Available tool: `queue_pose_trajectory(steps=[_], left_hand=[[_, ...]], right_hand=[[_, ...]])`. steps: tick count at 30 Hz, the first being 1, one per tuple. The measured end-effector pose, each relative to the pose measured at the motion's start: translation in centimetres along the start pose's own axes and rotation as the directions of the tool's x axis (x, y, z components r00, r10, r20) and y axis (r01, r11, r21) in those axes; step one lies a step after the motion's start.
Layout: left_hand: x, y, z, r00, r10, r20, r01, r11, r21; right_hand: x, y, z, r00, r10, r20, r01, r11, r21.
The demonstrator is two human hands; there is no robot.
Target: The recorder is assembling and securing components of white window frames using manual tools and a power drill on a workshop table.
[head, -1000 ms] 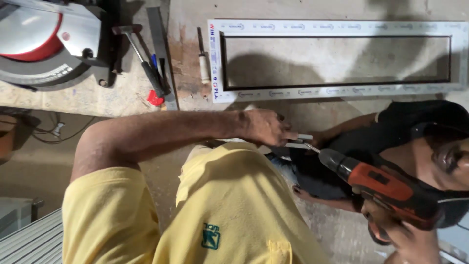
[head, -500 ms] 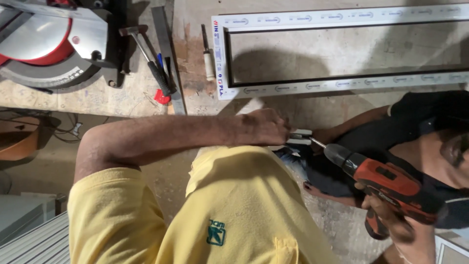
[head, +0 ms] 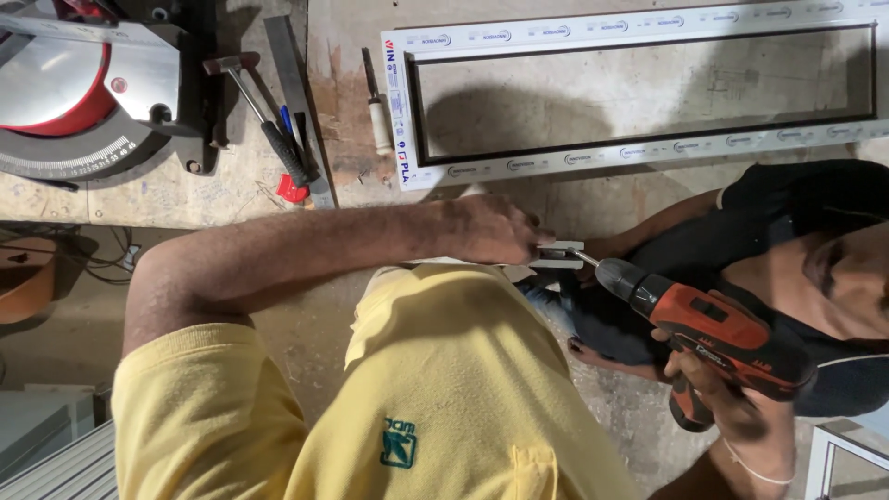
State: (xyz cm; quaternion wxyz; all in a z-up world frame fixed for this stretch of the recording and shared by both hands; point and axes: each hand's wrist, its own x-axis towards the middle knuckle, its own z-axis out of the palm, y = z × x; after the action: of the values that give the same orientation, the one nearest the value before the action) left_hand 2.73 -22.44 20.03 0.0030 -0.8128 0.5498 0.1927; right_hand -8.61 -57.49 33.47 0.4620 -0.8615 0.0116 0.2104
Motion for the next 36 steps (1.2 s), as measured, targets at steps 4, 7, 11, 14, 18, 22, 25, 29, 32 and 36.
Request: queue_pose_trajectory(steps=[4, 7, 11, 14, 18, 22, 25, 29, 32, 36], left_hand=[[0.9, -0.2, 1.0, 1.000, 0.014, -0.009, -0.013, 0.991, 0.135], [0.1, 0.1, -0.1, 0.999, -0.008, 0.051, -0.001, 0.985, 0.170], [-1.3, 0.4, -1.9, 0.994, -0.022, 0.111, 0.002, 0.983, 0.183], [0.3, 0.2, 1.0, 0.997, 0.005, 0.072, -0.025, 0.961, 0.276], [0.2, 0.5, 1.9, 1.000, -0.013, 0.024, 0.005, 0.953, 0.301], [-1.8, 2.1, -2.5, 0.940, 0.140, 0.310, -0.332, 0.172, 0.928], [-2.7, 2.3, -3.3, 0.871, 0.098, 0.481, -0.390, -0.456, 0.800], [-1.5, 2.0, 1.3, 0.995, 0.045, -0.086, -0.032, 0.989, 0.143], [-2.9, 2.5, -1.9, 0.976, -0.219, -0.011, 0.182, 0.834, -0.521], [-2.6, 2.5, -1.5, 0.961, -0.241, 0.137, 0.275, 0.769, -0.576]], right_hand=[[0.7, -0.6, 0.6, 0.975, -0.222, 0.017, 0.218, 0.968, 0.124], [0.9, -0.5, 0.7, 0.960, -0.281, 0.014, 0.276, 0.951, 0.141], [0.8, -0.5, 0.8, 0.969, -0.249, 0.012, 0.246, 0.962, 0.118], [1.0, -2.8, 1.1, 0.967, -0.254, 0.019, 0.251, 0.963, 0.097], [1.0, -1.8, 0.2, 0.982, -0.187, 0.020, 0.188, 0.979, -0.074], [1.4, -2.5, 0.0, 0.988, -0.152, 0.036, 0.156, 0.960, -0.231], [2.5, -3.0, -0.1, 0.995, -0.072, 0.067, 0.083, 0.980, -0.179], [3.8, -5.8, 0.6, 0.992, -0.024, 0.127, 0.045, 0.984, -0.170], [4.1, -6.6, 0.8, 0.992, -0.049, 0.116, 0.068, 0.984, -0.167], [4.9, -6.9, 0.9, 0.988, -0.061, 0.144, 0.086, 0.981, -0.175]])
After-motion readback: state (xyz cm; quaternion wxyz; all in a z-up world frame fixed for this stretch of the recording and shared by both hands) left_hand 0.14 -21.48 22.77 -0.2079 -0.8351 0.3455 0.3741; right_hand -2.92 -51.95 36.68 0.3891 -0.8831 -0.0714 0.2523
